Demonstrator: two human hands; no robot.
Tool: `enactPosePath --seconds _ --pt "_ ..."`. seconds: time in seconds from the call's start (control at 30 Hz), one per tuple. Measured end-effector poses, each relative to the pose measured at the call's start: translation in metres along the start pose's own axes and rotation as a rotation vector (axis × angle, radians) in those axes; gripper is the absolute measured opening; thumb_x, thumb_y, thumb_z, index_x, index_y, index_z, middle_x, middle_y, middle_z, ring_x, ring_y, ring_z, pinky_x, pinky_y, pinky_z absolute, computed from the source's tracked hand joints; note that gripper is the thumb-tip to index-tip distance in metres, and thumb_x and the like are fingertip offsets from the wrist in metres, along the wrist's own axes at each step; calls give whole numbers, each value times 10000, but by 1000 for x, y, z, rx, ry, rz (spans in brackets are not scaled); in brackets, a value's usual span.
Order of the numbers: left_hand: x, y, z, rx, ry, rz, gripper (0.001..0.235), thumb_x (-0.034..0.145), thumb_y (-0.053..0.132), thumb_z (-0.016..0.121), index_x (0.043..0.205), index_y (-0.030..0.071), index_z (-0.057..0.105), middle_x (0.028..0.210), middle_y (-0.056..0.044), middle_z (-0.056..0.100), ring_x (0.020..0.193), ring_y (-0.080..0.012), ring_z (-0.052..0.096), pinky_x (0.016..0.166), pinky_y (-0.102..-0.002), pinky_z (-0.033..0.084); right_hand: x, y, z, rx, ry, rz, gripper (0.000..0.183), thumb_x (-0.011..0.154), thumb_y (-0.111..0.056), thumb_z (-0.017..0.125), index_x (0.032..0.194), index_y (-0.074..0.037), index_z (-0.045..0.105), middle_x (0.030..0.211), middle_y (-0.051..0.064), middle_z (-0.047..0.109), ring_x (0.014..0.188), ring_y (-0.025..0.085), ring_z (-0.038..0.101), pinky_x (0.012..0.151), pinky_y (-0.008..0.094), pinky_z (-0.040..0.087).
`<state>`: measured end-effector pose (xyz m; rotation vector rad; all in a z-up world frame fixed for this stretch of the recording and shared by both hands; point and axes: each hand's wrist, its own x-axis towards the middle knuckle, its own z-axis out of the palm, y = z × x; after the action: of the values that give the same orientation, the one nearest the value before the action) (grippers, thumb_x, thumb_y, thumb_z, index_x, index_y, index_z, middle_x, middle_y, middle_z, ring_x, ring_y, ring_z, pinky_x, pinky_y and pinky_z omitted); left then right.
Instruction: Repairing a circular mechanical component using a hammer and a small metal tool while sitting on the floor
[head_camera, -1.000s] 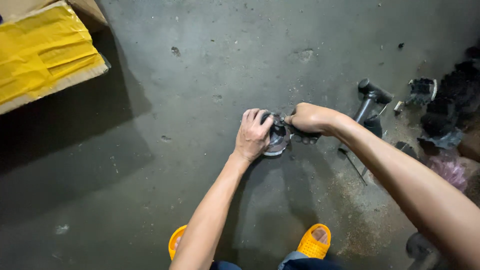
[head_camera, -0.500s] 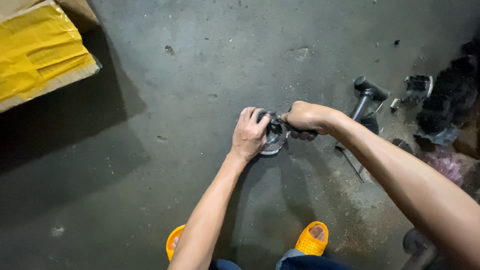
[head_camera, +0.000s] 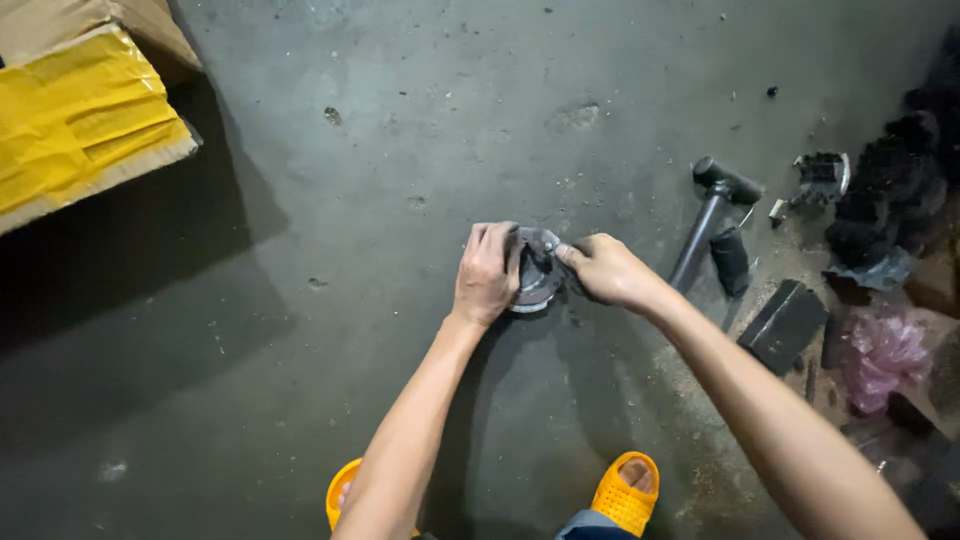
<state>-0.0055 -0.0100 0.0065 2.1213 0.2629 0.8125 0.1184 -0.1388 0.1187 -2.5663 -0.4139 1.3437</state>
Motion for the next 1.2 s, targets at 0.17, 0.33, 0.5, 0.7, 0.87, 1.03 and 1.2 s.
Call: enactPosePath --seconds 0.17,0.33,0.5,0.7,0.87,1.03,1.2 --pt "-6 -2 4 56 -8 -19 313 906 25 681 1190 -50 574 985 -183 593 961 -375 614 887 -458 553 -5 15 24 -7 318 -165 377 1044 -302 503 973 13 696 853 288 717 927 503 706 742 583 562" --pt "4 12 -4 102 -1 16 184 927 39 697 1059 -22 584 984 -134 572 946 -341 614 873 -439 541 -12 4 32 32 514 -331 248 1044 -228 515 954 -26 626 740 271 685 770 485 701 580 557 511" --pt "-5 -1 7 102 -18 11 204 896 7 715 1020 -8 554 983 -140 551 931 -347 601 837 -452 537 8 3 52 -244 394 -254 390 1047 -375 445 943 -58 647 771 290 712 804 510 731 690 613 577" --pt "7 16 -3 117 -2 1 162 942 34 702 1008 4 558 943 -114 539 902 -335 611 831 -413 545 19 18 66 -168 349 -216 326 1040 -324 408 1012 -61 600 812 283 729 835 500 737 730 639 565" --pt "4 12 -6 169 -66 27 278 890 71 751 1087 -11 574 1043 -161 553 994 -374 600 872 -457 530 -5 20 14 276 635 -281 149 939 -95 599 969 35 664 829 334 701 874 526 704 697 603 544" --pt "34 56 -34 218 -491 73 946 665 354 892 1444 3 485 1500 -275 434 1406 -469 390 1145 -715 256 29 78 -18 339 872 -413 157 850 -46 737 976 34 687 851 311 681 861 505 688 669 532 530" --pt "30 52 -19 581 -954 90 1101 626 495 863 1549 120 393 1568 -235 382 1437 -407 394 1090 -644 342 84 111 2 84 927 -446 171 738 26 783 904 9 742 822 254 632 840 504 666 768 552 558"
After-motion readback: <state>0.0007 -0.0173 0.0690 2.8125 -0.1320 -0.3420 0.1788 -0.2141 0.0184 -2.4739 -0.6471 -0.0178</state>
